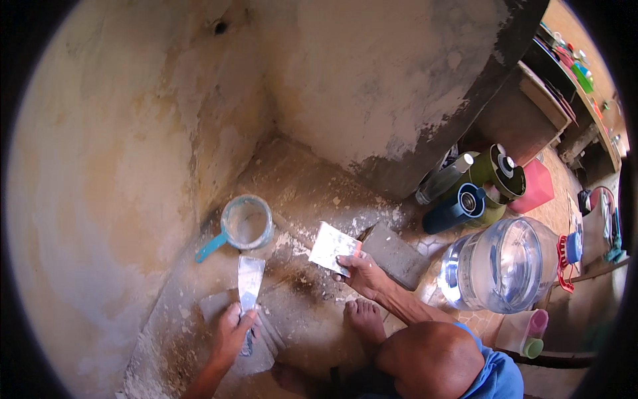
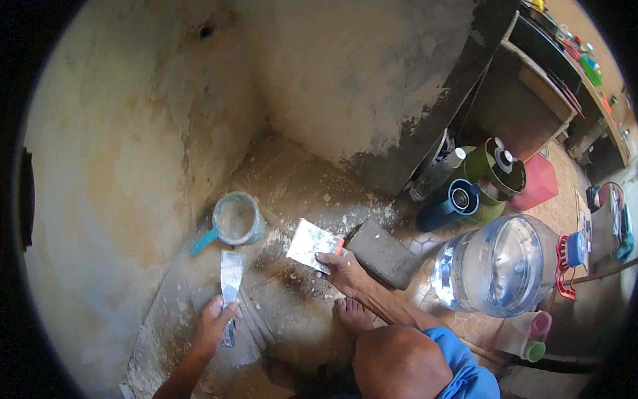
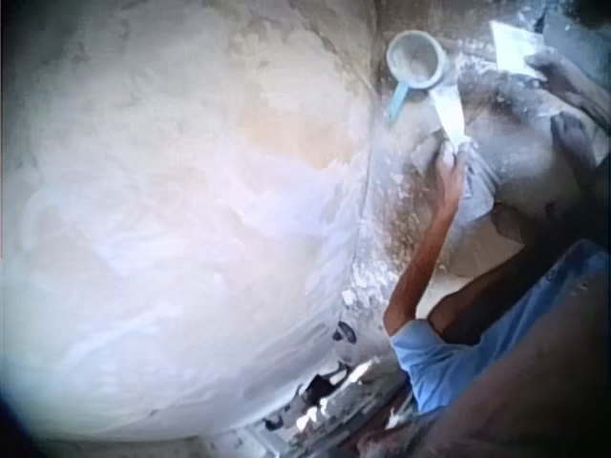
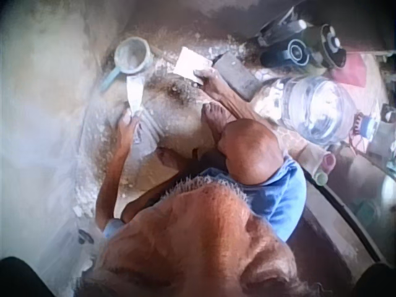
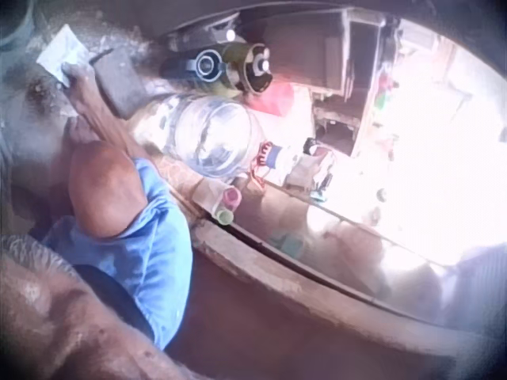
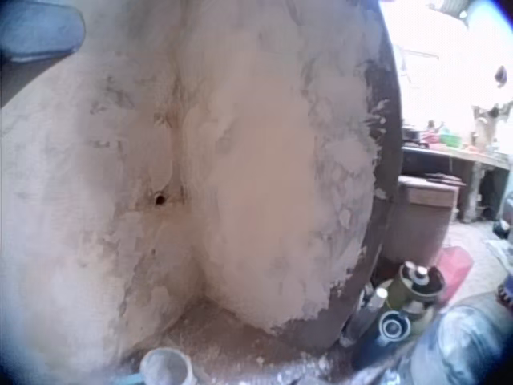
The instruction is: The person applies a plaster-like compound to a wall using a putty knife, smoothing the material over damaged sections and corners.
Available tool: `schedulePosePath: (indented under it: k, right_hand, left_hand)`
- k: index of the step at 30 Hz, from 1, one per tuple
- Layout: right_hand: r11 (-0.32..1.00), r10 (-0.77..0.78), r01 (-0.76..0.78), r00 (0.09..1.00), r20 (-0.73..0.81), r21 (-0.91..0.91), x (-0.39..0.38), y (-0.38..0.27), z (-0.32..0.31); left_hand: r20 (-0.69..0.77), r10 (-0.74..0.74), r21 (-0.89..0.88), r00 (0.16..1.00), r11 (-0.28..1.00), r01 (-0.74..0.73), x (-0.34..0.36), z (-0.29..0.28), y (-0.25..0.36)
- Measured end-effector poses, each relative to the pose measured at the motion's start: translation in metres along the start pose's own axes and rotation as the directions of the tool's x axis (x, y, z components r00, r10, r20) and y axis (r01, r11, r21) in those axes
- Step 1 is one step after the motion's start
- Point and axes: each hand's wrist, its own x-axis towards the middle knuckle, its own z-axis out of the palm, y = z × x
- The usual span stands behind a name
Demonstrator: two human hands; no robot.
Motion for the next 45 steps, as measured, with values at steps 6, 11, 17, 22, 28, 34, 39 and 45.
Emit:
schedulePosePath:
  k: [6,11,17,22,28,34,39,45]
  right_hand:
    - [0.958,-0.286,0.286,0.957,-0.047,-0.001,-0.006,-0.019,-0.008]
    - [0.514,-0.585,0.425,0.809,0.058,-0.745,-0.067,-0.107,0.03]
    - [-0.863,-0.339,0.181,0.485,0.806,-0.471,-0.101,-0.191,0.075]
    - [-0.982,-0.151,-0.183,0.591,0.793,-0.051,-0.128,-0.242,0.072]
    - [-0.952,-0.137,-0.296,0.623,0.771,0.07,-0.129,-0.272,0.084]
    - [-0.937,-0.057,-0.315,0.57,0.819,0.154,-0.12,-0.298,0.117]
    - [-0.925,-0.05,-0.335,0.573,0.818,0.178,-0.128,-0.306,0.147]
    - [-0.912,0.03,-0.326,0.553,0.832,0.249,-0.104,-0.308,0.144]
  left_hand:
    - [0.063,0.018,0.073,0.998,0.997,-0.023,0.004,-0.009,-0.021]
    - [0.076,0.061,0.149,0.995,0.986,-0.072,-0.001,-0.009,-0.023]
    - [0.124,0.034,0.214,0.992,0.975,-0.06,-0.041,-0.01,-0.017]
    - [0.301,-0.144,0.167,0.943,0.981,0.097,-0.067,0.017,-0.028]
    - [0.431,0.026,-0.089,0.902,0.996,0.013,-0.072,0.054,-0.089]
    - [0.238,0.592,0.406,0.77,0.659,-0.633,-0.043,0.091,-0.284]
    - [0.132,0.246,0.415,0.96,0.866,-0.279,-0.049,0.11,-0.274]
    - [0.064,0.075,0.435,0.995,0.895,-0.096,-0.053,0.1,-0.262]
